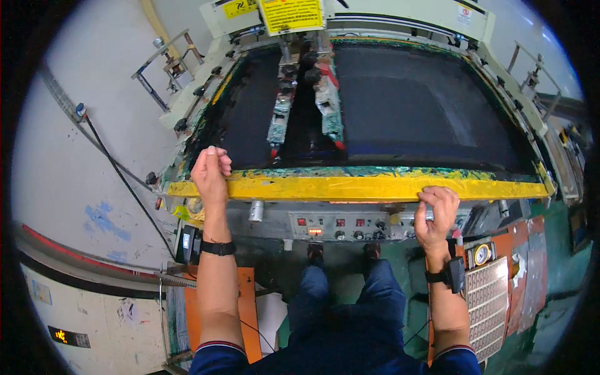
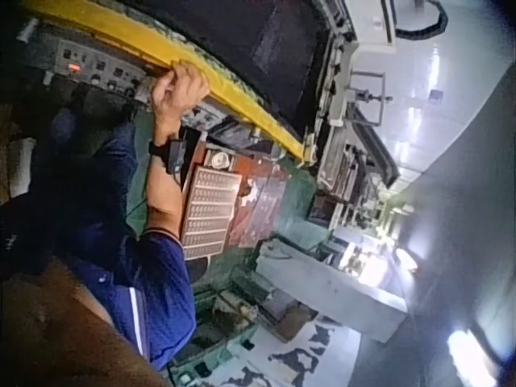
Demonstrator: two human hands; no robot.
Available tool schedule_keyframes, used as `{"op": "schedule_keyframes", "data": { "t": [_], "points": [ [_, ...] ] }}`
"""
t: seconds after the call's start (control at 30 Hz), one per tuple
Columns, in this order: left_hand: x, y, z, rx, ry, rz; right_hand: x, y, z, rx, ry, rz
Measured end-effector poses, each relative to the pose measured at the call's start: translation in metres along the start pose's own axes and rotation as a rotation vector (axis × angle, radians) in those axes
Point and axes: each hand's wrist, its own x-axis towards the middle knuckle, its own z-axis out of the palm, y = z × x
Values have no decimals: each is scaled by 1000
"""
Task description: Operates an industrial screen printing or sheet coating machine to process patterned sheets.
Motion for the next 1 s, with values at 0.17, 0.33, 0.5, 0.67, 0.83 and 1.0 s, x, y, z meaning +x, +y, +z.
{"op": "schedule_keyframes", "data": {
  "t": [0.17, 0.33, 0.5, 0.67, 0.83, 1.0],
  "points": [
    [0, -1, -2, -48, -16, -20, -1, -1, -2, 6, -2, 7],
    [1, -4, -2, -86, -14, -2, 0, 0, -3, -4, -8, -1],
    [0, -5, 2, 12, 11, 58, -3, 2, 0, -11, -5, -2],
    [2, -9, -2, 170, -80, 98, -2, 3, -1, -5, -7, 1],
    [-1, -4, -4, -63, -17, -5, -2, 3, 0, 15, 5, -14],
    [-7, 11, -20, 322, -38, 366, -4, 5, -1, 10, -12, -29]
  ]
}}
